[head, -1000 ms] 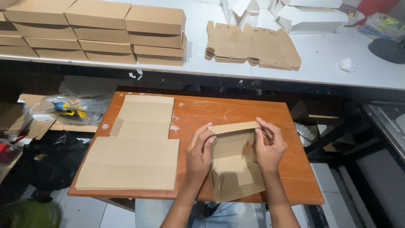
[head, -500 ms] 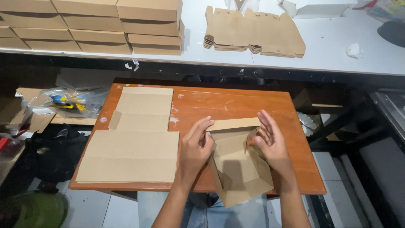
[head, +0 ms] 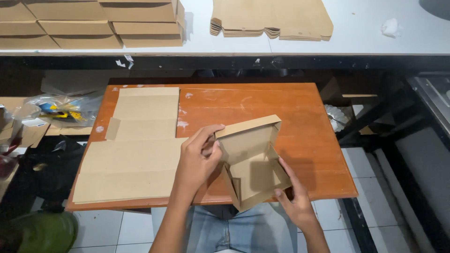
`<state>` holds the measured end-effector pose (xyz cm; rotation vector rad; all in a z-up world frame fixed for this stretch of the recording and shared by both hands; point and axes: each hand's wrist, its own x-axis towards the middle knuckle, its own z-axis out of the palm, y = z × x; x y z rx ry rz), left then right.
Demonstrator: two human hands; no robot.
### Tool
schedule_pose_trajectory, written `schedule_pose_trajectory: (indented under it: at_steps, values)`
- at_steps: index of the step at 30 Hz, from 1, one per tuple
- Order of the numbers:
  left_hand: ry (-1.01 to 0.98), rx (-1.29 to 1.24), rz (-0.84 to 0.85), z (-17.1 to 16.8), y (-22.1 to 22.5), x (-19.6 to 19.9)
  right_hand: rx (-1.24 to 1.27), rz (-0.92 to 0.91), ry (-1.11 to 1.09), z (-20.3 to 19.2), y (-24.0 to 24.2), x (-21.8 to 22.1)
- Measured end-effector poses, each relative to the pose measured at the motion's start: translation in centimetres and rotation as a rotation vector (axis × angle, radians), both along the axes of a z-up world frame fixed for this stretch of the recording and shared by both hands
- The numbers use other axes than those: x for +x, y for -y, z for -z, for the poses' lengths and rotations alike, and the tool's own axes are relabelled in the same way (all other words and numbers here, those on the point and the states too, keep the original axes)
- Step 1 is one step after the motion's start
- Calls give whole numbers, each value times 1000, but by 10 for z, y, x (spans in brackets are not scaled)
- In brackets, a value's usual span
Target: The person folds flat cardboard sheets into small rectangular boxes by hand on a wooden table. They fold the side flaps inward, tuck the ends to form the box shape, and place the finished boxes on a stack on the adjacent counter.
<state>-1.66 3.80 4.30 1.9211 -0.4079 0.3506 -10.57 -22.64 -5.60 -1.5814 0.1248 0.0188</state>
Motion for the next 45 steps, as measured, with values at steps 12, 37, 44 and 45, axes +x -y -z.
schedule_pose_trajectory:
  at_steps: [12,37,44,45]
  values:
    - [-53,155,363,-5,-19,-50,-325,75,107,19,-12,24]
    - [418,-237,24,138,43,-64,-519,78,212,-37,3,51]
    - [389,-196,23,138,39,-67,-955,59,545,-23,22,58]
    - [390,-197,22,137,39,-68,-957,58,547,-22,21,52]
